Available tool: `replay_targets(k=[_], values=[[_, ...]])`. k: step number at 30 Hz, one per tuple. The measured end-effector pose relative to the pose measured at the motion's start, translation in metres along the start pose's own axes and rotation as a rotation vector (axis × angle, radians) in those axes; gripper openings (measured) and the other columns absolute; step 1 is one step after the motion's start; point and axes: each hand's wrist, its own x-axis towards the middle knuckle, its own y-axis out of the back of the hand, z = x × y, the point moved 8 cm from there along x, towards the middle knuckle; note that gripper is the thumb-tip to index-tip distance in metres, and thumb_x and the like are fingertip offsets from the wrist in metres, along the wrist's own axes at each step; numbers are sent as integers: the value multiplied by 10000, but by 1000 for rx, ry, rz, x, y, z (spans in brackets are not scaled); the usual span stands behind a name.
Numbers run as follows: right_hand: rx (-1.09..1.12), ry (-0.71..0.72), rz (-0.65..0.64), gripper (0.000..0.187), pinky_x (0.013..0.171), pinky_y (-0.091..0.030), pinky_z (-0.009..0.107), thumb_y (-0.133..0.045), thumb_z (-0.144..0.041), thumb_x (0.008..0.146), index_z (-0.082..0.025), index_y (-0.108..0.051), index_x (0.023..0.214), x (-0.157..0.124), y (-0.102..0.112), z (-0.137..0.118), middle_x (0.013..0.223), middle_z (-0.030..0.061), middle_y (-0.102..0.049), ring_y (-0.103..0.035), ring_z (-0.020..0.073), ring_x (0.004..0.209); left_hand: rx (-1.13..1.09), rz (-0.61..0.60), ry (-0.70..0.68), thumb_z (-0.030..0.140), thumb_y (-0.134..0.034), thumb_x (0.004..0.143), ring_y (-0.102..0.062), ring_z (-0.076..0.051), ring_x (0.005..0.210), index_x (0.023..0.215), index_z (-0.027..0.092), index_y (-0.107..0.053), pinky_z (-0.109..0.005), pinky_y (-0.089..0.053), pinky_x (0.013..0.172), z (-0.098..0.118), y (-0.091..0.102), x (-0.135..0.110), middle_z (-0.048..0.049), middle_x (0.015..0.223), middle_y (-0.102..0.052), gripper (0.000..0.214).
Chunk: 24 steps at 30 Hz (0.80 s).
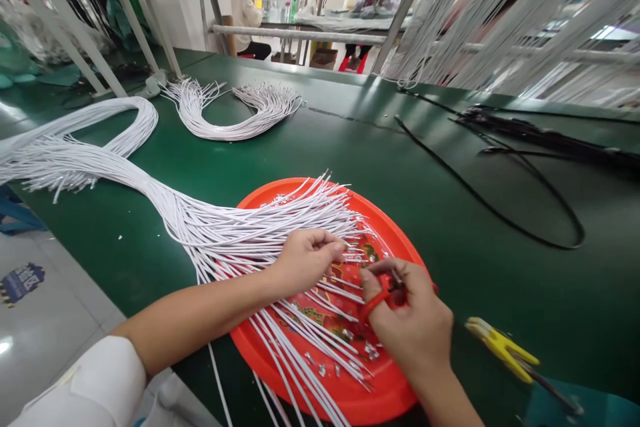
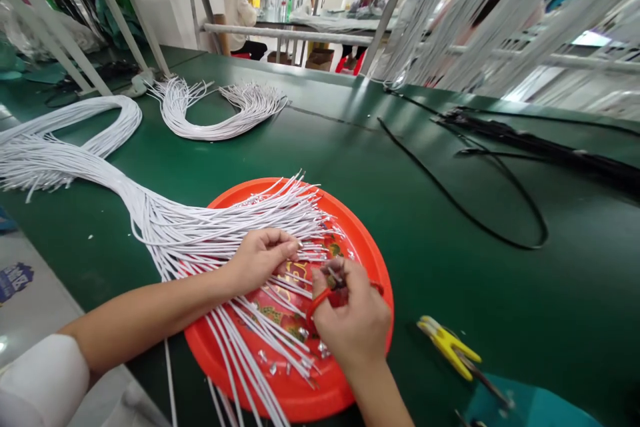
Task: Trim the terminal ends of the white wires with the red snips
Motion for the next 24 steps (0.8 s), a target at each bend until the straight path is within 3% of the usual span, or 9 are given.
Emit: replay_targets(k=[2,5,9,11,19,24], values=[[-115,69,-32,273,473,-417,265,-562,-459,736,-194,-583,797,1,-6,0,646,26,-653,-576,160,489,-39,-39,53,244,-528,764,-390,-27,418,681,104,-543,-171,-334,439,-1,-2,-1,28,567,-511,163],[-183,122,33,277,469,-407,265,-540,-457,766,-189,-584,818,-2,-4,-5,652,30,-659,-581,164,493,-43,-59,60,250,-537,767,-397,-22,421,656,102,-541,-160,-333,441,2,-3,-2,29,551,-510,185],[-64,241,111,116,556,-451,251,-581,-274,791,-202,-578,881,-10,2,-23,746,22,-674,-610,148,600,-16,-53,76,227,-535,764,-401,-22,425,667,102,-546,-156,-328,436,-2,-5,-2,34,550,-504,158],[-23,270,133,123,580,-465,252,-595,-229,788,-204,-575,906,-13,4,-28,779,24,-680,-625,152,645,-13,-67,81,207,-530,761,-407,-26,434,702,99,-558,-159,-331,442,-5,-7,-3,34,558,-503,126],[-60,221,142,111,525,-459,260,-602,-274,788,-203,-594,873,-13,3,-27,767,27,-686,-626,152,590,93,-84,-14,217,-529,747,-436,-63,503,726,106,-595,-190,-360,504,-8,-10,-4,24,570,-517,130],[-134,323,149,73,518,-456,254,-585,-246,799,-216,-585,866,-14,4,-33,726,9,-681,-628,148,579,302,-102,-128,237,-512,748,-538,-118,648,752,124,-653,-220,-421,609,-10,-12,-3,-15,677,-625,181]])
